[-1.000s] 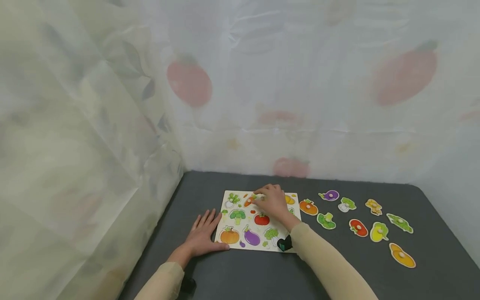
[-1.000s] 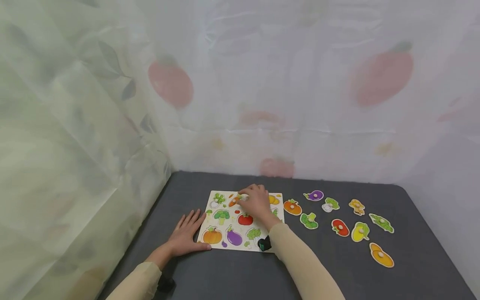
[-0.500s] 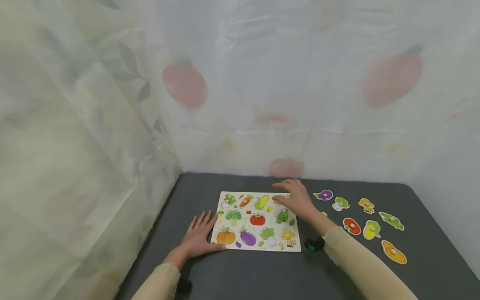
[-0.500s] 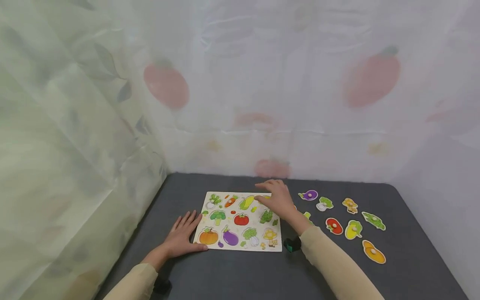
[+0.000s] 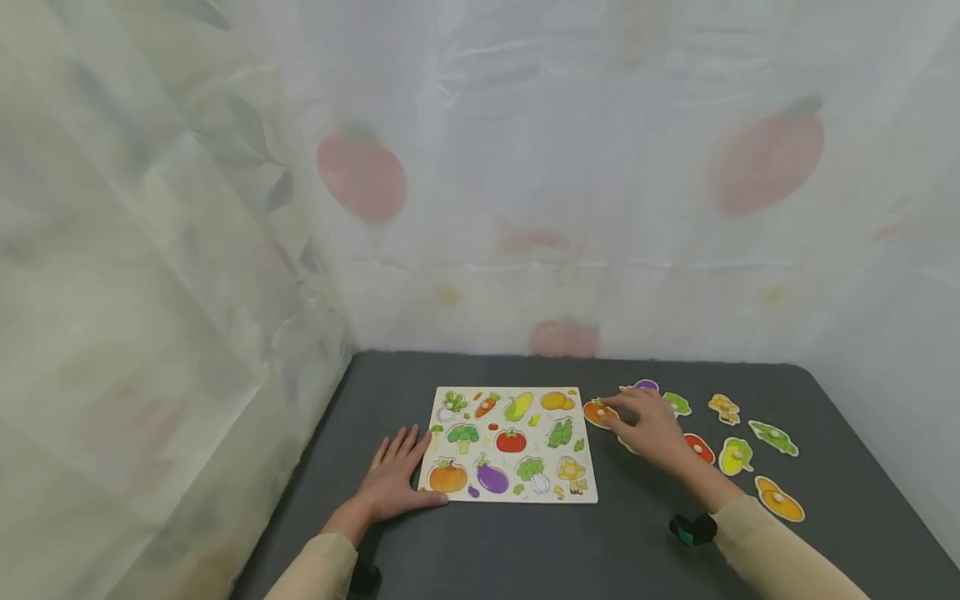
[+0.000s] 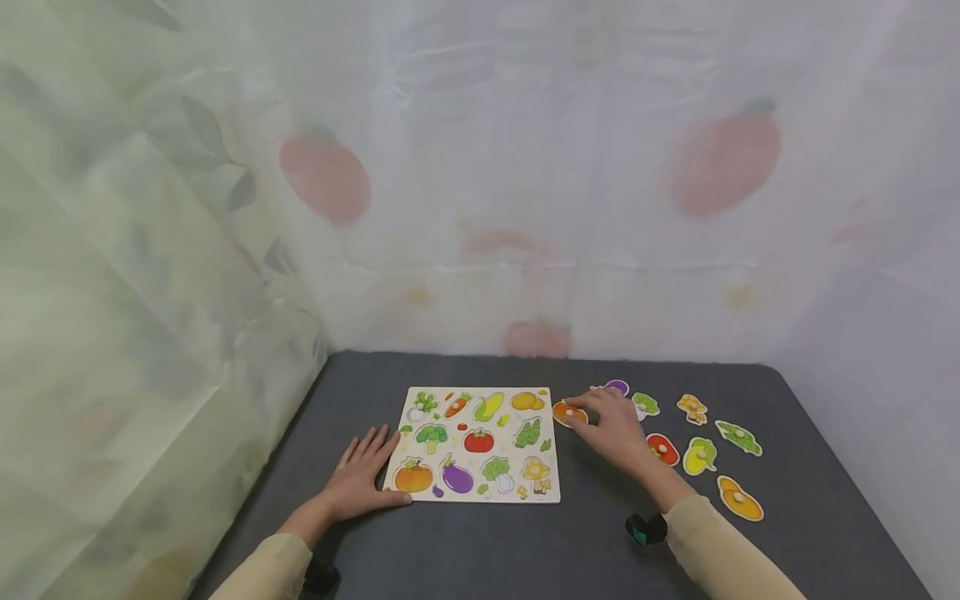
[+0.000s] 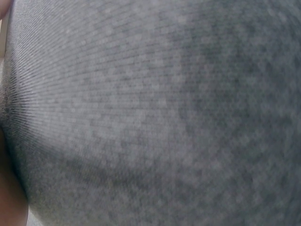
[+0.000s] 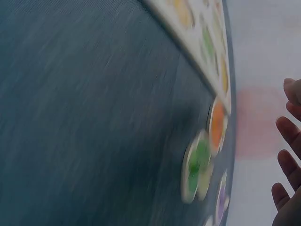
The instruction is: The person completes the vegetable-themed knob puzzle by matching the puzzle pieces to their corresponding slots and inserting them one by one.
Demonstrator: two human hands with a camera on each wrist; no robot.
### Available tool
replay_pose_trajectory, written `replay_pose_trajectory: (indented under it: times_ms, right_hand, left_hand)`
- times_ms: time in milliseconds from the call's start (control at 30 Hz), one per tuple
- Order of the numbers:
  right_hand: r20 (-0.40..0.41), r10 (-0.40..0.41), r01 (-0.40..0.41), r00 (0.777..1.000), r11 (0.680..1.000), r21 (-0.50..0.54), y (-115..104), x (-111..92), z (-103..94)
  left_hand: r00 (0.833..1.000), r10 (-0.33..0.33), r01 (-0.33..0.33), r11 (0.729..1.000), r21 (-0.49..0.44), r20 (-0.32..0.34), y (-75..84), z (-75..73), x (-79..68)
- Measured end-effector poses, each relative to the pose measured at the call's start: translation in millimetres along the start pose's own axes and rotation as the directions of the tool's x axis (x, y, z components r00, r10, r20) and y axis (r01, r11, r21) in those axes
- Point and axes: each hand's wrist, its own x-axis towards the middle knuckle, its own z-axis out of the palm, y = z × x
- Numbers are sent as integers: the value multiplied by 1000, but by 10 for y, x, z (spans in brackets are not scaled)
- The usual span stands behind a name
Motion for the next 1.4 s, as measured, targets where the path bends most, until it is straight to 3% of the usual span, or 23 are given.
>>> replay_pose_trajectory:
  times_ms: [267, 433, 600, 1033, 1233, 1400]
  right_hand:
    - [-54, 65, -69, 996, 994, -80, 424, -358, -485]
    - [-5, 168, -168, 986, 981, -95, 691, -581, -751]
    - [47, 232, -224, 972, 965, -134, 951, -761, -917]
    - [129, 339, -318, 932, 934, -161, 1254, -973, -1030]
    - [124, 331, -309, 936, 937, -164, 1293, -991, -1018]
    - [130, 321, -297, 938, 939, -172, 1298, -1006, -1020]
  left_hand:
    - [1000, -19, 18, 999, 34, 17, 17, -15, 7]
    - [998, -33, 31, 999, 39, 47, 12, -24, 14]
    - [1000, -19, 19, 1000, 21, 13, -28, 20, 17]
    - [1000, -8, 8, 1000, 26, 5, 18, -13, -6]
    - [999, 25, -25, 1000, 1, -23, -13, 18, -4]
    - [1000, 14, -14, 1000, 4, -22, -9, 10, -7]
